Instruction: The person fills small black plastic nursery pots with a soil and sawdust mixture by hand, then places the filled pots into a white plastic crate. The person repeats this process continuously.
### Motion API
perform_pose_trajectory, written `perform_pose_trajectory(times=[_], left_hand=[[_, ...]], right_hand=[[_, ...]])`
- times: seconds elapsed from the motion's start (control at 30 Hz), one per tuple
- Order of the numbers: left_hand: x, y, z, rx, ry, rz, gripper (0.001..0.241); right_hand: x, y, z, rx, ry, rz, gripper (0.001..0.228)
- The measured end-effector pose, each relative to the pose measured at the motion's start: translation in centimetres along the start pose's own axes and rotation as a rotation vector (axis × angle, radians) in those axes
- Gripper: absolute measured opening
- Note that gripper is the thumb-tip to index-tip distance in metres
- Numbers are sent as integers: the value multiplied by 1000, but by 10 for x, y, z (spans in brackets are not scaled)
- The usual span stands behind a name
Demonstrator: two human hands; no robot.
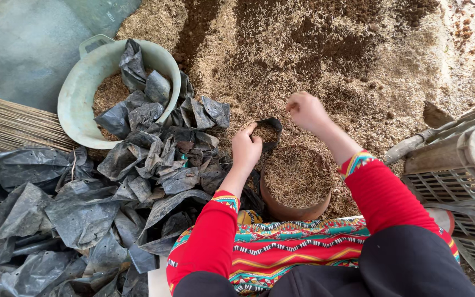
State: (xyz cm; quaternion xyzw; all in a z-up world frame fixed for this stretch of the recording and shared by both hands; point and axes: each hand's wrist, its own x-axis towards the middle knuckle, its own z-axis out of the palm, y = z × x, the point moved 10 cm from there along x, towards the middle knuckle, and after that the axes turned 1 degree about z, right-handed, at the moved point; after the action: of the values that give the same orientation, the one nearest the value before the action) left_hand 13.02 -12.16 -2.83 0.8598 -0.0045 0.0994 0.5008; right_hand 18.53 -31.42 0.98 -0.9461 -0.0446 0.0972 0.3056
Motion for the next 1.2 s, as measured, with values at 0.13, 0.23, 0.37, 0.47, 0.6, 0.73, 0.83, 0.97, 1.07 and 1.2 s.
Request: perform_pose_trajectory(times=[0.13,0.23,0.37,0.47,0.6,0.73,0.83,0.97,1.07,1.2], left_hand=[[-2,3,4,-26,-33,-88,49],[-4,11,6,-31,-1,-4,48],[-6,17,-1,-12,84,158,45],[-1,2,4,228,-16,74,43],[-1,4,-2,306,-8,128,37],[-3,11,-3,141,5,151,41],[-7,15,-1,81,12,141,45],[-5,-1,5,64,-86,-22,45],[-2,0,4,19,-33,37,43],[-2,2,2,19,43,192,34]], right_hand=[[23,21,28,96,-161,-59,47],[34,17,64,-145,-264,-158,57],[37,13,101,-373,-391,-329,62],[27,44,100,-412,-446,-262,53],[2,92,92,-262,-386,-101,62],[-8,118,82,-190,-271,36,64],[-17,117,65,-51,-273,150,55],[-29,81,29,251,-269,297,48],[-27,9,28,809,-348,206,44],[-22,-44,32,469,-257,38,42]])
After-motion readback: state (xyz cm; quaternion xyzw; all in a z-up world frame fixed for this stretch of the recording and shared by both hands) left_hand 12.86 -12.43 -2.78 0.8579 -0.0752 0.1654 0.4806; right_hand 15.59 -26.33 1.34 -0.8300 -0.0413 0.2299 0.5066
